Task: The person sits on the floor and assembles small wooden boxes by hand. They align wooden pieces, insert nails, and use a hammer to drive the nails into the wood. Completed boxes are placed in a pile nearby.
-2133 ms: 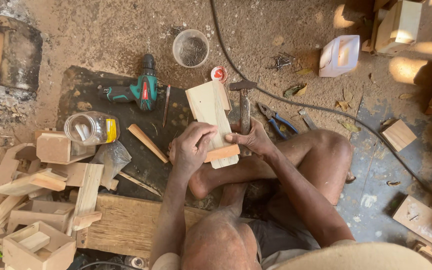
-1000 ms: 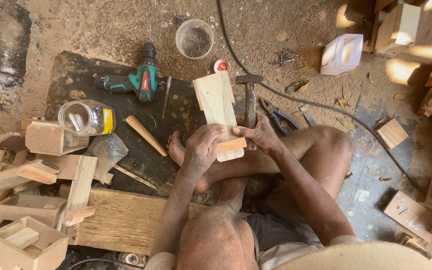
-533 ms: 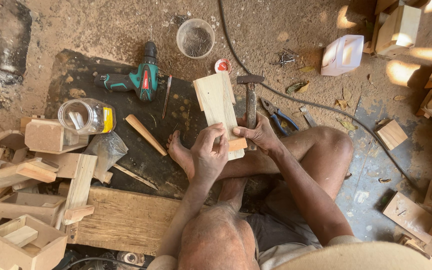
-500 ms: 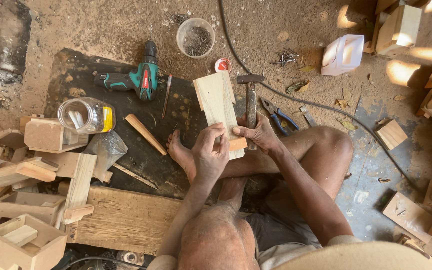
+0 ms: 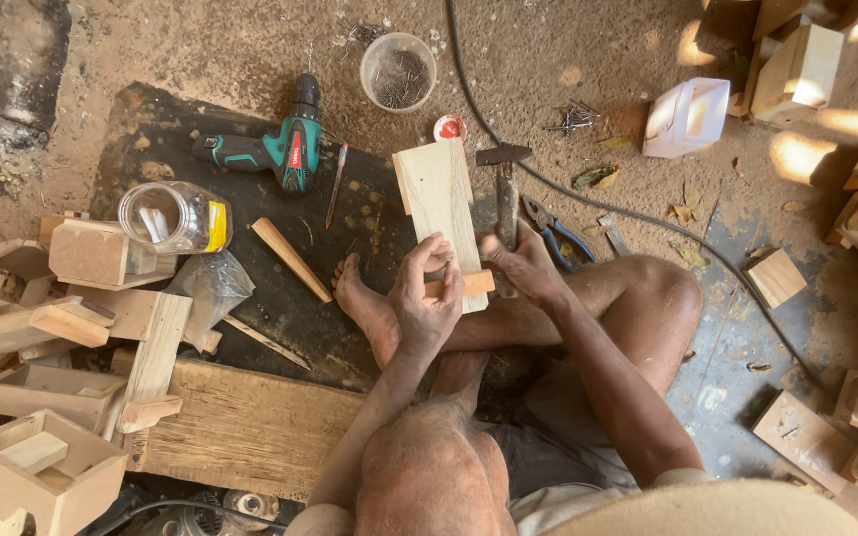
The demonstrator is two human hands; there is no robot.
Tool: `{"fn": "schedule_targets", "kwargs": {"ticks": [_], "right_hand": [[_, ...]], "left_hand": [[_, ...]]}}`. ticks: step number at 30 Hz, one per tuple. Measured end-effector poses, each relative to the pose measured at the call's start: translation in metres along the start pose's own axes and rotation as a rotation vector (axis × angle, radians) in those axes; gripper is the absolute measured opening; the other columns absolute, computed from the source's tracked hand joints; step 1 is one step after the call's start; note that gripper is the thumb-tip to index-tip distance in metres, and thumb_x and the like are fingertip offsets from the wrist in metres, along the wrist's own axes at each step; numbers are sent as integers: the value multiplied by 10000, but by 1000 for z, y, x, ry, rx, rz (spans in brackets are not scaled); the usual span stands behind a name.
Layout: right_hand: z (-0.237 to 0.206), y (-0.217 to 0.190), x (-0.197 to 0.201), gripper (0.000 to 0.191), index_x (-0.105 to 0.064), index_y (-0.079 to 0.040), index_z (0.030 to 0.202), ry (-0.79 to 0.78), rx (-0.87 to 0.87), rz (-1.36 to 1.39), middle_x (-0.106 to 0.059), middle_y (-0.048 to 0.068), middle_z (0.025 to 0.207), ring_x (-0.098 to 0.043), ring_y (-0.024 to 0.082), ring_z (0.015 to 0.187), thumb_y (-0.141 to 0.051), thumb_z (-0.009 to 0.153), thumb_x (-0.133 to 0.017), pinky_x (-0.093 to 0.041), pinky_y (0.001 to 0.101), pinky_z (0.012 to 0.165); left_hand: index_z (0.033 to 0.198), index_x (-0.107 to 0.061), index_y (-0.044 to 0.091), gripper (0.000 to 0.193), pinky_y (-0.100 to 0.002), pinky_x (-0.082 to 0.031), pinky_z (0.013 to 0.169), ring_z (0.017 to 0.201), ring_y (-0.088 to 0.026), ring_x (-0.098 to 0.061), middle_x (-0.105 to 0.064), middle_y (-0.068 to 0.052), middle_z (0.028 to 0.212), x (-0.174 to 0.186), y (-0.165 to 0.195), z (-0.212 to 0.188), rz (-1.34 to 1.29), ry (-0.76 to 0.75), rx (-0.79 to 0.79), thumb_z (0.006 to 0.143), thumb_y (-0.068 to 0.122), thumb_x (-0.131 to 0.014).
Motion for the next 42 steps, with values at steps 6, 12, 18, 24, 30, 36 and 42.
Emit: {"fn": "schedule_targets", "kwargs": {"ticks": [6,12,18,24,30,36,42], "right_hand": [[-44,-56,52,394,-490,-87,1396,29,46,-385,-715,88,1011,-674,193,682,-288,1058,-495,-604,336,529],[-118,-166,41,702,-326,-141,1599,-23,639,-925,-665,153,987,-678,280,656,-305,993,-641,-574,397,584],[-122,-177,13,659,-468,-246,1573,-186,581,-1117,-620,66,740,-601,209,503,-243,955,-697,-516,374,436],[-138,-206,20,675,-419,-221,1567,-42,805,-1072,-533,39,689,-516,161,494,-270,954,-696,-466,388,436],[-126,-176,9,643,-465,-204,1558,-156,699,-1199,-570,47,693,-518,156,402,-272,962,-698,-458,331,323],[-133,-181,23,612,-387,-131,1588,-69,800,-912,-612,27,772,-546,106,492,-271,1046,-634,-479,289,383],[-140,-186,15,683,-305,-242,1657,-95,842,-945,-591,16,773,-565,109,553,-259,1053,-624,-513,288,429]], "left_hand": [[1447,-448,-6,592,-294,-667,870,1024,-188,-723,-698,-112,1062,-2,-4,2,-52,0,17,905,-58,-679],[1469,-426,-17,646,-323,-630,878,993,-191,-730,-720,-128,1049,2,-3,4,-98,1,81,887,-30,-705],[1502,-419,-6,654,-329,-617,910,1020,-214,-744,-727,-141,1102,7,4,8,-114,-4,78,910,-25,-697],[1499,-424,-2,679,-340,-613,912,1002,-209,-737,-718,-130,1052,7,4,14,-98,-18,92,883,-31,-709],[1509,-405,-18,700,-355,-615,910,1025,-225,-729,-712,-146,1073,5,2,11,-88,-39,72,873,-48,-698],[1542,-345,-26,720,-312,-660,850,1001,-208,-732,-704,-139,1037,-6,-17,5,-84,-61,65,913,-33,-693],[1553,-331,-11,701,-333,-683,845,985,-203,-743,-718,-137,1037,-9,-26,0,-100,-44,30,943,-13,-676]]}}
Point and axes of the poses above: each hand's wrist, its own z-axis towards the middle knuckle, its own x-axis out of the back of the hand, y = z × x, the point moved 10 cm from there along z, towards the middle knuckle
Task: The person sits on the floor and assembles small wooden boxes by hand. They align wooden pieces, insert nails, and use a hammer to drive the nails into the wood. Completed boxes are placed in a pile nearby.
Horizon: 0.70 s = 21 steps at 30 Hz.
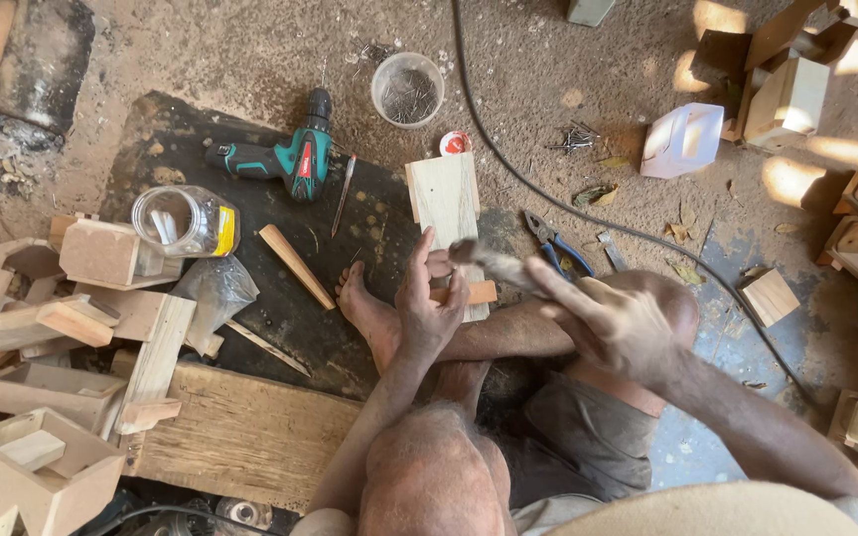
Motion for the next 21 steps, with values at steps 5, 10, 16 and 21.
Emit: {"fn": "schedule_targets", "kwargs": {"ticks": [5,10,16,21], "right_hand": [[-3,19,-20,638,-404,-190,1570,-251,-125,-195,-587,30,637,-506,136,413,-236,988,-660,-470,301,327],[-8,42,-25,567,-522,1,1441,-12,-406,249,-639,76,747,-620,139,580,-294,991,-699,-496,356,540],[9,56,-76,497,-585,-5,1033,277,-506,454,-618,18,799,-563,77,705,-365,853,-877,-497,277,589],[-3,71,-103,438,-628,-17,984,257,-682,503,-569,-9,730,-502,56,642,-330,823,-887,-446,253,534]], "left_hand": [[1547,-307,-26,721,-288,-681,768,964,-203,-749,-706,-150,1105,-1,-1,3,-34,-43,69,935,-9,-689],[1614,-235,-10,776,-344,-632,928,1039,-222,-725,-685,-155,1157,5,17,8,-9,-18,-5,964,-22,-659],[1616,-199,-19,839,-342,-621,904,1028,-235,-707,-656,-175,1213,5,25,13,39,-64,-14,919,55,-661],[1627,-179,-1,917,-420,-553,1081,1250,-290,-610,-524,-186,1399,10,37,15,-38,-134,-44,951,245,-748]]}}
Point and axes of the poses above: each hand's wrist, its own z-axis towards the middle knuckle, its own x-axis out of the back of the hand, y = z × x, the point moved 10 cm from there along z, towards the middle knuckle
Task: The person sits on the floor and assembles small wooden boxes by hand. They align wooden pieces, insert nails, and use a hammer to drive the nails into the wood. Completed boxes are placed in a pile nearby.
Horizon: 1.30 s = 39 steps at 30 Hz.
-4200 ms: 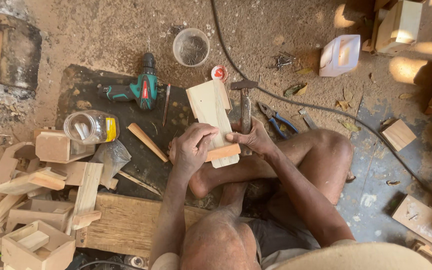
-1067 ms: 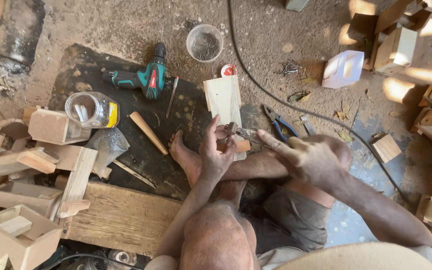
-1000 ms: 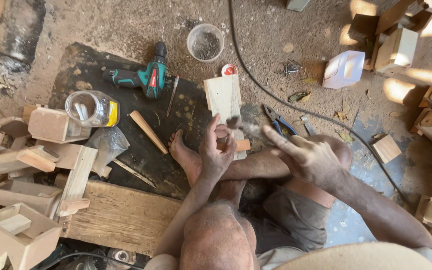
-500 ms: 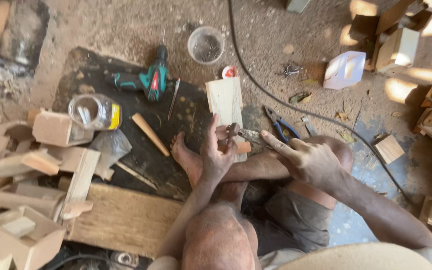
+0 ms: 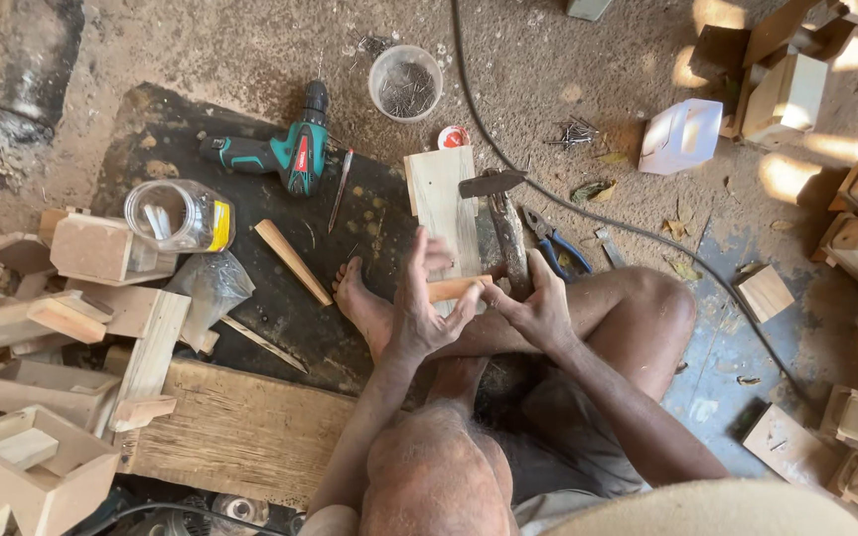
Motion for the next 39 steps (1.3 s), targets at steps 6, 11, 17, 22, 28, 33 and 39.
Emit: {"fn": "schedule_targets", "kwargs": {"ticks": [6,11,17,22,28,33,39], "right_hand": [[-1,6,-3,426,-634,-31,995,-25,-69,11,-530,-4,722,-469,58,614,-336,827,-881,-404,247,508],[-1,5,-1,440,-622,-31,1015,-31,-5,39,-597,-17,788,-532,38,667,-358,843,-860,-464,217,551],[-2,11,-1,393,-583,-23,1084,-101,10,1,-654,45,767,-575,86,589,-352,935,-739,-498,256,478],[-8,-31,42,540,-417,-35,1458,-248,273,-291,-695,76,725,-639,162,499,-346,1037,-554,-524,342,451],[-2,-86,66,719,-287,-249,1656,-433,440,-720,-745,98,893,-694,219,575,-412,1021,-583,-584,378,542],[-22,-158,83,574,-193,-151,1739,-223,949,-24,-492,302,1459,-596,553,1058,-161,1252,-496,-564,596,912],[-8,-23,64,712,-188,-279,1660,-665,139,-1207,-727,-102,1185,-664,76,617,-447,1036,-488,-563,221,580]], "left_hand": [[1517,-366,124,1145,-552,-393,1203,1434,-452,-387,-331,-265,1537,12,-1,-4,209,-35,-89,601,513,-933],[1503,-440,163,1089,-479,-481,1217,1445,-342,-488,-433,-180,1530,-8,-36,-20,7,-157,51,620,461,-1004],[1514,-403,134,1054,-440,-482,1192,1390,-292,-507,-468,-139,1459,-19,-58,-28,-122,-184,142,679,371,-1002],[1583,-337,112,1105,-457,-431,1225,1449,-334,-460,-439,-173,1531,-18,-53,-25,-217,-187,188,708,347,-969],[1577,-357,134,1110,-474,-438,1218,1447,-332,-456,-440,-158,1493,-16,-47,-18,-171,-193,187,688,375,-977],[1578,-344,178,1091,-483,-445,1230,1461,-324,-435,-416,-154,1490,-20,-56,-24,-235,-204,246,701,386,-958],[1577,-332,191,1127,-495,-438,1237,1445,-318,-455,-427,-146,1474,-24,-57,-21,-183,-215,196,672,390,-973]]}}
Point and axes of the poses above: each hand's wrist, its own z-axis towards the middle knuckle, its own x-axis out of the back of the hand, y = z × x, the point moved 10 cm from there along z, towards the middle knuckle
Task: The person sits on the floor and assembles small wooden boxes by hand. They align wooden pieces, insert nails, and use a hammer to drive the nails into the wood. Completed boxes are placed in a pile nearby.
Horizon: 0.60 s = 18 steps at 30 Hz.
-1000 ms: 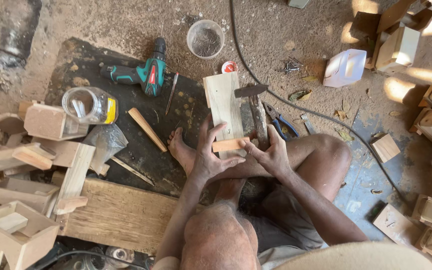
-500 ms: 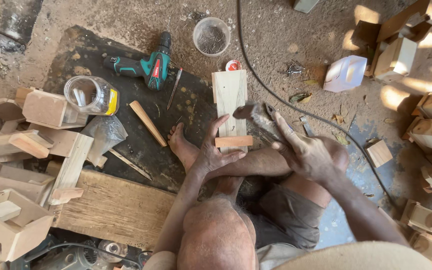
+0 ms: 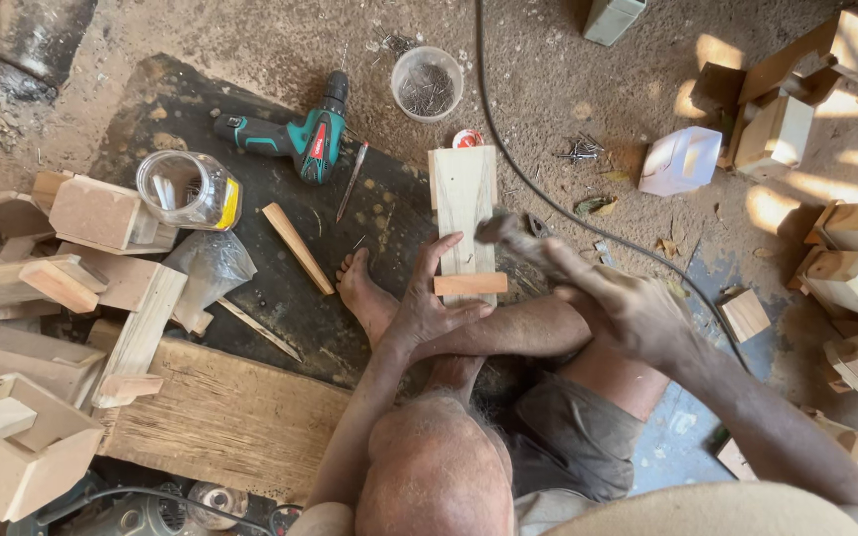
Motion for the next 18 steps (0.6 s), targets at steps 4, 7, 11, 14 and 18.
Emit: {"fn": "schedule_targets", "kwargs": {"ticks": [4,7,11,14,18], "right_hand": [[-31,-7,34,676,-192,-172,1670,539,157,583,-670,-19,985,-616,89,597,-302,1073,-481,-520,242,501],[-28,-17,35,655,-226,-160,1671,577,190,652,-680,24,909,-622,133,579,-256,1084,-500,-531,280,471],[-22,-28,33,648,-293,-129,1633,521,353,427,-736,84,1003,-704,210,668,-247,1056,-564,-606,337,575],[-50,-12,52,648,-291,-95,1632,898,428,447,-698,143,999,-694,238,734,-188,1044,-547,-594,358,628],[-73,-9,50,663,-282,-137,1664,1202,297,290,-640,208,946,-646,292,763,-128,1035,-494,-556,401,652]], "left_hand": [[1567,-359,182,1066,-491,-473,1200,1442,-340,-455,-407,-168,1494,4,4,-1,-7,29,-7,707,355,-964],[1564,-346,163,1089,-486,-478,1199,1404,-333,-489,-444,-160,1448,5,10,0,3,45,-47,697,377,-968],[1564,-348,139,1101,-466,-490,1194,1401,-326,-496,-446,-168,1431,2,8,3,55,21,-16,700,409,-975],[1559,-351,125,1088,-469,-475,1189,1402,-325,-497,-456,-168,1454,6,10,5,23,48,-23,702,402,-962],[1548,-374,116,1096,-472,-465,1177,1388,-327,-494,-465,-169,1447,9,13,5,24,55,-30,667,385,-969]]}}
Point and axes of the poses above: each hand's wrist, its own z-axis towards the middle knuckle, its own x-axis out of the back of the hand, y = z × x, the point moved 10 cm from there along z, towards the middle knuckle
